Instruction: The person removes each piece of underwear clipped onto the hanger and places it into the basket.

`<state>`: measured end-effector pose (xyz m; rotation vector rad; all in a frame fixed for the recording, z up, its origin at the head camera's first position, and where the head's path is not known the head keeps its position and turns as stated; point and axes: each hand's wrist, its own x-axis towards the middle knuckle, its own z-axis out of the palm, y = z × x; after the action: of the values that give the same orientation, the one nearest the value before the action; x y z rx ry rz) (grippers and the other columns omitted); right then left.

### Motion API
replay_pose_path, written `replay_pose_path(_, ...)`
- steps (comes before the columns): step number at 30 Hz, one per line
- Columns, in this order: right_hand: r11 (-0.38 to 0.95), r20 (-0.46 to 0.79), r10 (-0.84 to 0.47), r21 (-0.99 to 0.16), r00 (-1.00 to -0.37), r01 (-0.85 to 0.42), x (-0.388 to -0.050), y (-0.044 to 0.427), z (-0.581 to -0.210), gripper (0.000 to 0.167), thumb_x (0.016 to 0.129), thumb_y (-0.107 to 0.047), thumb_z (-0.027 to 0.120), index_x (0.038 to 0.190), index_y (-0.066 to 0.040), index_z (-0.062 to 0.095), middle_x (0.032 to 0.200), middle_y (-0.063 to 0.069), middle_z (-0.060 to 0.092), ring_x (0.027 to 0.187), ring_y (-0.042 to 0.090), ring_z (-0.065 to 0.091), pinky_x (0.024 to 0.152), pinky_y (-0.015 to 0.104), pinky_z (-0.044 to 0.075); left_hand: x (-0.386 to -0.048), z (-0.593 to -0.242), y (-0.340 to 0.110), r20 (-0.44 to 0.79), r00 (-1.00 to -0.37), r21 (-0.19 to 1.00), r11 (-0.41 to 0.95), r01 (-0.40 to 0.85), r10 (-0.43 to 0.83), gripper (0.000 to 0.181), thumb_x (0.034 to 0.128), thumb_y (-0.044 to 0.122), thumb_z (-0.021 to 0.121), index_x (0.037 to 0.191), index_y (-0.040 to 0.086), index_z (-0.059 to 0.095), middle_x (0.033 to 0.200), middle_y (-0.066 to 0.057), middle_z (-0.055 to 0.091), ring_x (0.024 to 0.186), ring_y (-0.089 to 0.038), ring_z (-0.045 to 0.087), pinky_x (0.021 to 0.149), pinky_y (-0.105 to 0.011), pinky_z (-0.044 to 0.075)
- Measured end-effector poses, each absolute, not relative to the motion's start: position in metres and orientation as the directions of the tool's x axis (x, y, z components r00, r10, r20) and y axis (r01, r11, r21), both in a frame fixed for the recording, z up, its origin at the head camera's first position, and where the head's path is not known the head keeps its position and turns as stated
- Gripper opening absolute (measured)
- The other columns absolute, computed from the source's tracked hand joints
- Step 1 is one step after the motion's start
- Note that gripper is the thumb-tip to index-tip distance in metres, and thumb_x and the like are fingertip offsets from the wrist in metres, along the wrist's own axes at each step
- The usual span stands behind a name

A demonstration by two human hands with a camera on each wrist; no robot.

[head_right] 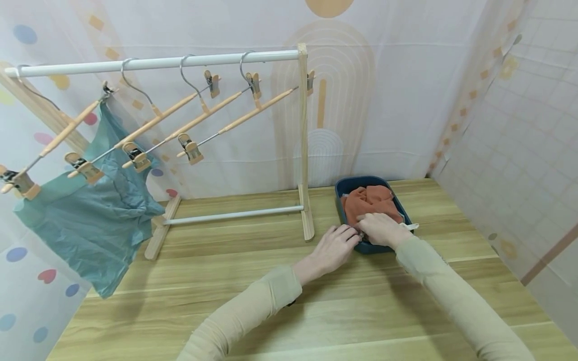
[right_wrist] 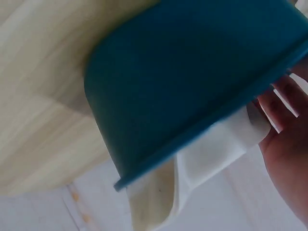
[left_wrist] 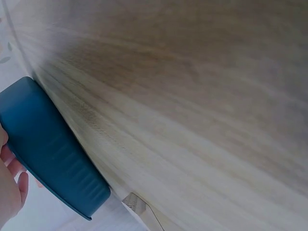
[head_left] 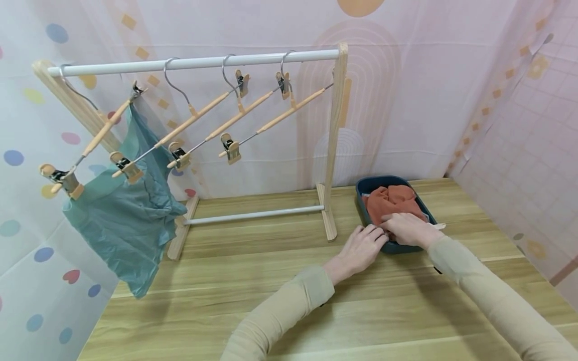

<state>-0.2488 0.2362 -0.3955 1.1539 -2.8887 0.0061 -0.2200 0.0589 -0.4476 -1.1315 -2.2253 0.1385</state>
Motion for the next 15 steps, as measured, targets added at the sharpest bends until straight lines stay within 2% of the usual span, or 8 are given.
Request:
replay_pose_path(5,0.7,0.019,-0.711,-0.079,-0.703,-0.71,-0.249,0.242,-0.389,0.014,0.082,-0.005,0.07,0.094,-0.013,0.071,0.084,-0.002,0.062,0.069,0.008,0.056,0.059,0.023,0.046,-0.22,-0.446,0.058,0.471,-0.446,-0.345,0.625,0.7,0.761,0.019,0.0962,0.024,0.053,0.112,0.026,0.065,0.114,0.011,0.062,0.108,-0.007,0.055,0.082,-0.022,0.044)
replay_pose_path(9,0.695,0.05,-0.703,-0.165,-0.709,-0.7,-0.25,0.253,-0.372,0.008,0.082,-0.005,0.07,0.087,-0.011,0.068,0.078,-0.001,0.061,0.066,0.006,0.051,0.059,0.022,0.042,-0.22,-0.446,0.059,0.466,-0.451,-0.344,0.625,0.701,0.761,0.019,0.0957,0.023,0.054,0.111,0.026,0.065,0.114,0.011,0.062,0.11,-0.007,0.055,0.081,-0.022,0.044)
replay_pose_path(11,0.717,0.077,-0.674,-0.17,-0.734,-0.676,-0.25,0.261,-0.362,0.009,0.08,-0.003,0.071,0.083,-0.01,0.066,0.073,-0.001,0.056,0.063,0.007,0.045,0.058,0.023,0.038,-0.22,-0.446,0.06,0.471,-0.446,-0.343,0.624,0.703,0.761,0.019,0.0958,0.022,0.054,0.111,0.025,0.065,0.113,0.011,0.062,0.109,-0.007,0.055,0.08,-0.022,0.044)
replay_pose_path(15,0.847,0.036,-0.517,-0.122,-0.855,-0.518,-0.245,0.278,-0.344,0.011,0.079,-0.01,0.073,0.079,-0.01,0.062,0.068,0.0,0.052,0.06,0.012,0.044,0.055,0.027,0.035,-0.22,-0.447,0.061,0.481,-0.439,-0.335,0.622,0.707,0.759,0.02,0.0961,0.02,0.052,0.11,0.025,0.065,0.112,0.011,0.063,0.107,-0.007,0.055,0.079,-0.022,0.044)
